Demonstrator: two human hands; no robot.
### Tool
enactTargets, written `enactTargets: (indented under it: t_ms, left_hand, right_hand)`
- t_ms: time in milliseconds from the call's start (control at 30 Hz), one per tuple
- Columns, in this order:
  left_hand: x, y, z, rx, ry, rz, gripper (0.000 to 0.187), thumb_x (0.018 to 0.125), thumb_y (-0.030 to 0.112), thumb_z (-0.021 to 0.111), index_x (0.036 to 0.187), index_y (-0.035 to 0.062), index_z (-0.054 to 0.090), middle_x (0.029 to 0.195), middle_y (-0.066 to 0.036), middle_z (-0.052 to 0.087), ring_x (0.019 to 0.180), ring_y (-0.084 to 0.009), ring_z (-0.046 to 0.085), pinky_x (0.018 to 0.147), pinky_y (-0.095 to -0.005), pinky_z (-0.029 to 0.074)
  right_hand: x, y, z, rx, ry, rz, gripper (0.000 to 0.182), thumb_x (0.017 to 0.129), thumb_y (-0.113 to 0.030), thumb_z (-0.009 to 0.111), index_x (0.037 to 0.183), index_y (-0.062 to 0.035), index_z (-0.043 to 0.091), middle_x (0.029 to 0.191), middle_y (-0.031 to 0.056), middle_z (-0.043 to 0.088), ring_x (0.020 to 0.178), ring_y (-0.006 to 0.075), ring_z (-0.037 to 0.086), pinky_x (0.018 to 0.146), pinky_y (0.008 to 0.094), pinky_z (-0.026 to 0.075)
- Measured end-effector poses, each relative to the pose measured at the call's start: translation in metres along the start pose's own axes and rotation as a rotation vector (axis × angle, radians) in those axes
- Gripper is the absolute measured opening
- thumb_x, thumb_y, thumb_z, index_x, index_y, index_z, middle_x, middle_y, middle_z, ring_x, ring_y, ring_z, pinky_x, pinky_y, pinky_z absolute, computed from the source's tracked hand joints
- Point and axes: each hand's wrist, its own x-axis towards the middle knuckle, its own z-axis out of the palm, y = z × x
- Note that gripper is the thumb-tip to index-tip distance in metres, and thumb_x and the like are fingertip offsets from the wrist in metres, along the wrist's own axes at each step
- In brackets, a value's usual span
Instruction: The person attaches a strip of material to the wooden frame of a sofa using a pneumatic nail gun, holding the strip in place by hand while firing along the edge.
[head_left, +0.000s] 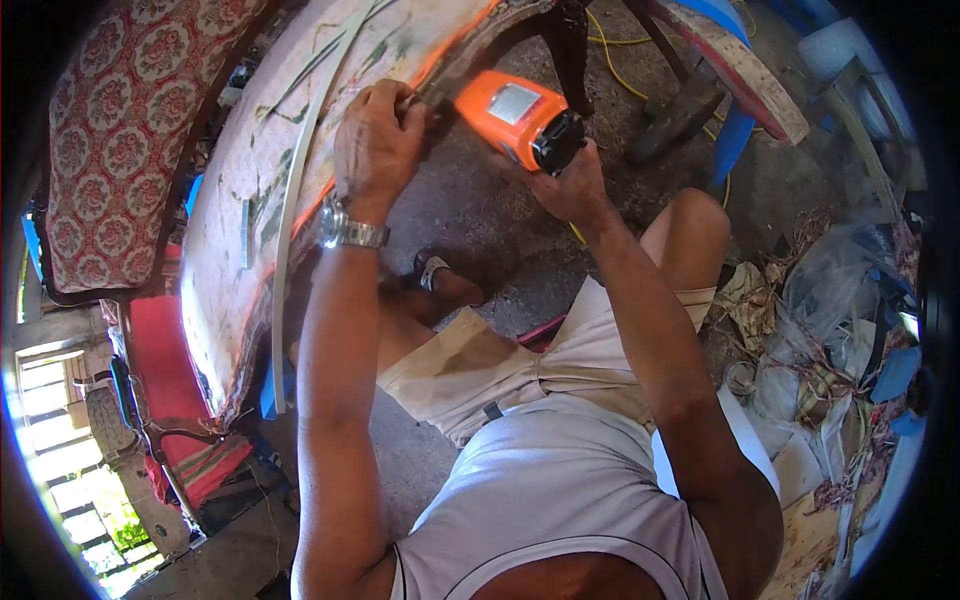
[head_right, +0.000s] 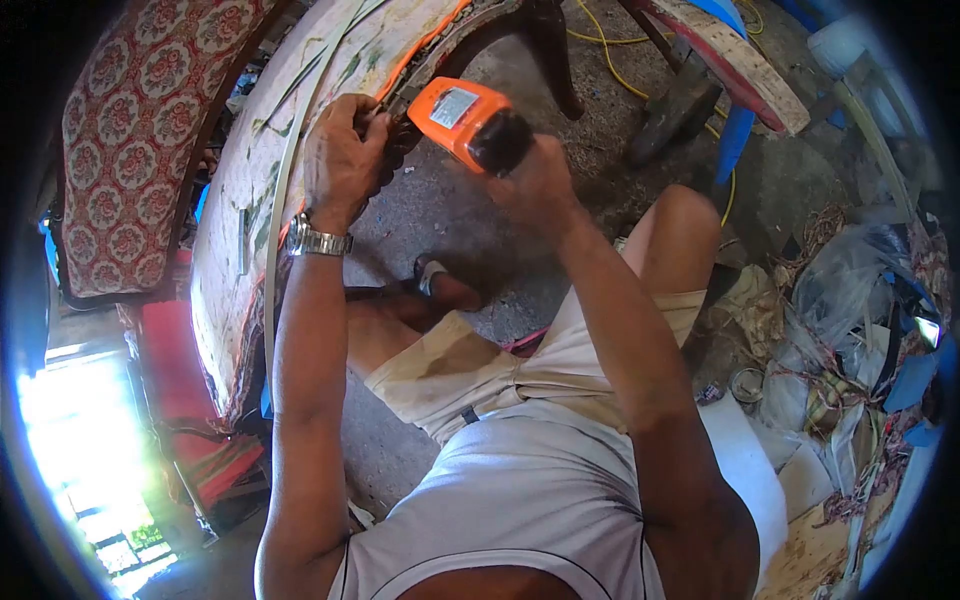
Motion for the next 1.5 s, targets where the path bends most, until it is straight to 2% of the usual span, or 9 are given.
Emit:
enactTargets:
  t_ms: [200, 267, 467, 600, 800, 967, 1233, 1333, 1500]
  left_hand:
    - [-0.047, -0.016, -0.027, 0.205, 0.169, 0.117, 0.03, 0.087, 0.025, 0.081, 0.109, 0.008, 0.069, 0.103, -0.014, 0.07, 0.1, -0.0355, 0.066, 0.085, -0.0479, 0.053]
    - [-0.065, -0.015, -0.03, 0.185, 0.159, 0.018, 0.03, 0.087, 0.026, 0.08, 0.109, 0.0085, 0.07, 0.102, -0.014, 0.069, 0.097, -0.0355, 0.067, 0.083, -0.048, 0.053]
    - [-0.099, -0.001, -0.023, 0.254, 0.254, -0.006, 0.02, 0.092, 0.019, 0.076, 0.108, 0.0074, 0.073, 0.101, -0.012, 0.07, 0.089, -0.0353, 0.069, 0.079, -0.0468, 0.056]
    - [-0.113, 0.018, -0.007, 0.201, 0.292, 0.031, 0.024, 0.093, 0.017, 0.074, 0.116, 0.0084, 0.075, 0.106, -0.011, 0.071, 0.099, -0.0322, 0.069, 0.085, -0.044, 0.057]
    - [-0.121, 0.018, -0.004, 0.173, 0.213, -0.003, 0.031, 0.093, 0.021, 0.072, 0.123, 0.0122, 0.071, 0.102, -0.008, 0.069, 0.089, -0.0311, 0.068, 0.078, -0.0449, 0.056]
    - [-0.09, 0.008, -0.031, 0.162, 0.015, -0.24, 0.026, 0.098, 0.033, 0.07, 0.113, 0.0123, 0.071, 0.087, -0.016, 0.074, 0.081, -0.0381, 0.072, 0.07, -0.05, 0.055]
    - [-0.053, -0.004, -0.021, 0.229, 0.046, -0.143, 0.024, 0.097, 0.036, 0.069, 0.101, 0.0124, 0.067, 0.081, -0.017, 0.072, 0.077, -0.039, 0.071, 0.066, -0.0514, 0.052]
    - [-0.049, -0.005, -0.023, 0.184, 0.025, -0.155, 0.021, 0.095, 0.032, 0.069, 0.109, 0.0159, 0.07, 0.086, -0.019, 0.074, 0.082, -0.0408, 0.072, 0.071, -0.0528, 0.054]
    - [-0.051, -0.025, -0.013, 0.132, 0.086, -0.036, 0.03, 0.098, 0.032, 0.069, 0.119, 0.0111, 0.076, 0.087, -0.016, 0.076, 0.077, -0.0281, 0.073, 0.069, -0.0403, 0.055]
  right_hand:
    - [-0.04, -0.008, -0.006, 0.258, 0.137, 0.043, 0.031, 0.091, -0.009, 0.083, 0.118, -0.0004, 0.07, 0.108, 0.0059, 0.076, 0.095, 0.0139, 0.073, 0.082, 0.0311, 0.058]
    - [-0.071, 0.051, -0.004, -0.408, 0.079, -0.127, 0.029, 0.092, -0.009, 0.083, 0.117, -0.0012, 0.07, 0.103, 0.0049, 0.074, 0.088, 0.0123, 0.071, 0.076, 0.0296, 0.057]
    - [-0.059, 0.008, -0.005, 0.442, 0.179, 0.346, 0.023, 0.098, -0.011, 0.075, 0.116, -0.0003, 0.065, 0.09, 0.0036, 0.069, 0.073, 0.0115, 0.066, 0.066, 0.0291, 0.054]
    - [-0.056, 0.009, -0.005, 0.407, 0.186, 0.417, 0.027, 0.096, -0.017, 0.079, 0.116, -0.0022, 0.067, 0.079, 0.0008, 0.066, 0.063, 0.0099, 0.062, 0.056, 0.0272, 0.049]
    - [-0.055, 0.005, 0.002, 0.4, 0.153, 0.333, 0.022, 0.103, -0.02, 0.07, 0.109, -0.001, 0.064, 0.078, 0.0046, 0.064, 0.067, 0.0135, 0.063, 0.063, 0.031, 0.052]
    - [-0.062, 0.027, 0.007, 0.436, 0.129, 0.279, 0.028, 0.094, -0.017, 0.082, 0.114, -0.0021, 0.069, 0.087, 0.0015, 0.07, 0.07, 0.0096, 0.065, 0.06, 0.0267, 0.052]
    - [-0.066, 0.012, 0.016, 0.437, 0.009, 0.312, 0.034, 0.09, -0.015, 0.085, 0.117, -0.0021, 0.069, 0.093, 0.0017, 0.071, 0.077, 0.0104, 0.067, 0.071, 0.0296, 0.055]
    - [-0.058, 0.013, 0.019, -0.259, 0.005, -0.289, 0.039, 0.089, -0.013, 0.085, 0.122, -0.0011, 0.068, 0.11, 0.0055, 0.074, 0.099, 0.0158, 0.07, 0.087, 0.0348, 0.056]
    - [-0.047, -0.015, 0.031, 0.331, -0.022, 0.159, 0.04, 0.088, -0.014, 0.087, 0.122, -0.0004, 0.069, 0.118, 0.0088, 0.075, 0.108, 0.0158, 0.071, 0.094, 0.0354, 0.055]
